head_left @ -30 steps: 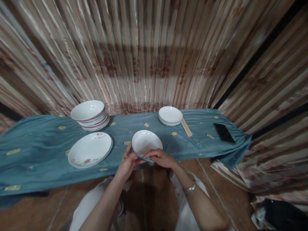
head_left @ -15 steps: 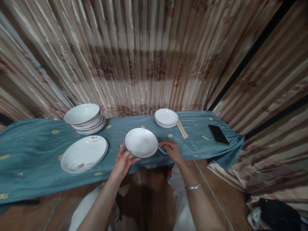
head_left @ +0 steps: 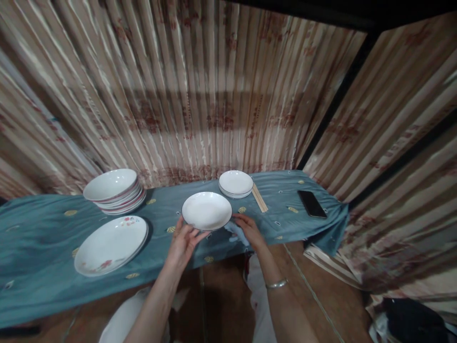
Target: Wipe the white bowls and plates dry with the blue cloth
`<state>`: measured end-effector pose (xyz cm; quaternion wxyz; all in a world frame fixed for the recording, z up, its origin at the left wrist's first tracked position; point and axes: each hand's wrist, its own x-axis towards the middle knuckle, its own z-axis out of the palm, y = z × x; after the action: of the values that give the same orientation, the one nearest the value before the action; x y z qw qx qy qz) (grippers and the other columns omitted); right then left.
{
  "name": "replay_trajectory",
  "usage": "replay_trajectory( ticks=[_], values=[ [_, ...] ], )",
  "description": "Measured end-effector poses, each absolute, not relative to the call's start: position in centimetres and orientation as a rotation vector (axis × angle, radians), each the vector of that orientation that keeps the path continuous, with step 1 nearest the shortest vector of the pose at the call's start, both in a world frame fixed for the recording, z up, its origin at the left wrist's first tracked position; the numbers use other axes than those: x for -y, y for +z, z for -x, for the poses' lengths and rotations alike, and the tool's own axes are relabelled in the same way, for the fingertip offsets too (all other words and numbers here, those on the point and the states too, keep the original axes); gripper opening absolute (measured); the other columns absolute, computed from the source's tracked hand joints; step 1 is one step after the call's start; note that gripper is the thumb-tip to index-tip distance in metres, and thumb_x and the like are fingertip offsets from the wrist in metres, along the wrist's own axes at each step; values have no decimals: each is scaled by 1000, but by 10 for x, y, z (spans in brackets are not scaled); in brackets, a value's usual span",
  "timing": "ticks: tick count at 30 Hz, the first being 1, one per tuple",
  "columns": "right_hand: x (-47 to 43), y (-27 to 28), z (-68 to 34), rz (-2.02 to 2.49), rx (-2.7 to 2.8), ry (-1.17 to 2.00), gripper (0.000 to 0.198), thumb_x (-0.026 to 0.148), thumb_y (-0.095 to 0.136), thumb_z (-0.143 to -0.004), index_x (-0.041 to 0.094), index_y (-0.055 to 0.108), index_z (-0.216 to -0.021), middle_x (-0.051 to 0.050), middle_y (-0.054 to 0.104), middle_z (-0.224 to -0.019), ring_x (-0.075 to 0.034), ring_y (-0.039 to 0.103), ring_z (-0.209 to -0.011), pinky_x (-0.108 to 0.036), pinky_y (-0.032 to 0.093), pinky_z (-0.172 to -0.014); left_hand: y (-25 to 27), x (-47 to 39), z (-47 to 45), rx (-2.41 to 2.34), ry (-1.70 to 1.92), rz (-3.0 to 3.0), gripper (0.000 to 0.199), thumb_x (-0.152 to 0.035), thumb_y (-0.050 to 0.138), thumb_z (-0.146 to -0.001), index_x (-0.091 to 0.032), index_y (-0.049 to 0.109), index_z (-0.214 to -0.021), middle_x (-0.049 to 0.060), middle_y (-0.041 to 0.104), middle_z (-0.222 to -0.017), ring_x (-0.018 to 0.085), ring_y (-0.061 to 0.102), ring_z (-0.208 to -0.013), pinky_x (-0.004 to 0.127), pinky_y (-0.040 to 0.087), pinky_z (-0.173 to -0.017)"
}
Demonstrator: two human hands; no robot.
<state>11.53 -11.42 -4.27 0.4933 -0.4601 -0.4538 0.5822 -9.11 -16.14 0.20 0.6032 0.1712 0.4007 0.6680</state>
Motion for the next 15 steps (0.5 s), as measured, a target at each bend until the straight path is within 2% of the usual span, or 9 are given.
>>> replay_trajectory(
  ticks=[3,6,10,15],
  values=[
    [117,-39,-109,1055,968,1480,42,38,68,-68,21,68,-107,-3,70,-82,-15,59,-57,-27,53,-48,10,146,74,-885,1528,-438,44,-8,66,-60,-25,50,-97,2,65,-104,26,68,-91,59,53,-84],
    [113,-37,-108,1023,823,1459,52,39,70,-68,22,62,-117,-2,71,-86,-15,62,-60,-25,53,-47,16,125,55,-831,1508,-467,47,-7,67,-60,-25,48,-99,1,65,-101,26,69,-87,60,53,-83],
    [99,-36,-116,993,691,1374,55,40,70,-67,20,61,-117,-1,71,-83,-13,61,-58,-23,51,-46,17,95,33,-801,1450,-484,43,-7,66,-60,-23,47,-96,0,67,-93,25,69,-82,61,53,-82],
    [83,-36,-126,955,643,1342,57,35,71,-67,21,60,-120,0,72,-81,-12,59,-51,-23,51,-45,13,62,17,-851,1365,-522,37,-12,66,-66,-21,51,-98,4,68,-86,24,69,-82,51,55,-82]
  ],
)
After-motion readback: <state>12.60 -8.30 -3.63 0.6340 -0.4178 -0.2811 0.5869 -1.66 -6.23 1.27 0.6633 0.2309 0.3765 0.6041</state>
